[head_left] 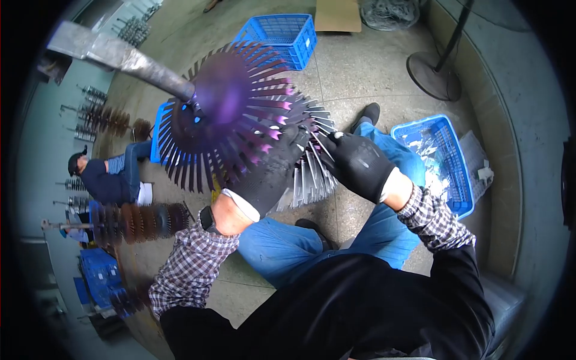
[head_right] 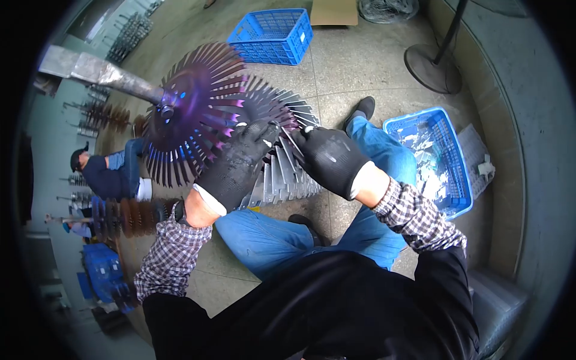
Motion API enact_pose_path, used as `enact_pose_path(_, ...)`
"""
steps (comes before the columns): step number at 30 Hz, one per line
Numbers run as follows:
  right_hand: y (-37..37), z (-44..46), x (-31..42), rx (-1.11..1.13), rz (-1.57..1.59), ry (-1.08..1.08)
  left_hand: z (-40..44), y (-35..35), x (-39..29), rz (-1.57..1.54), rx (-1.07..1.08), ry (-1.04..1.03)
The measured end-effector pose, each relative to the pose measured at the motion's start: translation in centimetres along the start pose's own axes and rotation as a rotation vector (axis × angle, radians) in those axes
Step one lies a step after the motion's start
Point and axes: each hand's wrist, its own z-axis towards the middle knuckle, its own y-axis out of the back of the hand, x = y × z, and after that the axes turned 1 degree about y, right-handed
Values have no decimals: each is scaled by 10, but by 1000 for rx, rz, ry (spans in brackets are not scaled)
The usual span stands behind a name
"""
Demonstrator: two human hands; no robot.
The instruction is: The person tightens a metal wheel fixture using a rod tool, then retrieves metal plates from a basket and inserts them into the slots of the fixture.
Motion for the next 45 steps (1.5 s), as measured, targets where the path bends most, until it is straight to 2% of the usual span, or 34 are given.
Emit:
enact_pose_path(1, -2, -1, -5, 24, 20, -12, 3, 4, -8, 33, 14, 75)
enact_pose_path(2, -1, -2, -8, 8, 12, -60, 8, 17, -9, -179, -52, 10)
enact_pose_path(4, 8, -15, -23, -30, 234, 88, 3, 9, 3, -304, -53, 45)
enact_pose_path(6, 23, -31, -52, -17, 316, 35, 14, 25, -20, -496, -54, 222)
enact_pose_path(9, 64, -92, -119, -358, 295, -244, 14, 23, -9, -173, -30, 64)
enact_pose_path(11, 80, -146, -162, -409, 244, -707, 7, 23, -10, -12, -4, 40)
enact_pose_path(12, 73, -181, -190, -527, 231, -833, 4, 25, -10, -23, 4, 17)
enact_pose_path(14, 48, -261, -239, -473, 83, -1104, 1, 26, -9, 86, -45, -5)
enact_pose_path(16, 8, -340, -273, -155, 44, -1448, 4, 28, -13, 92, -24, 3)
enact_pose_path(19, -116, -465, -310, 50, -96, -1499, 5, 31, -15, 128, 14, 73)
enact_pose_path(21, -137, -452, -273, 156, -117, -1639, 4, 30, -11, 135, 24, 75)
enact_pose_path(24, -169, -430, -252, 52, -249, -1664, 3, 29, -11, 171, 36, 85)
enact_pose_path(29, -187, -404, -261, 104, -310, -1784, 17, 37, -23, 217, 70, 73)
enact_pose_path(34, -222, -423, -267, 112, -378, -1692, 15, 35, -22, 206, 80, 94)
enact_pose_path(39, -226, -434, -254, 125, -382, -1553, 10, 33, -20, 218, 53, 101)
enact_pose_path(45, -213, -442, -253, 68, -364, -1573, 12, 37, -25, 194, 56, 159)
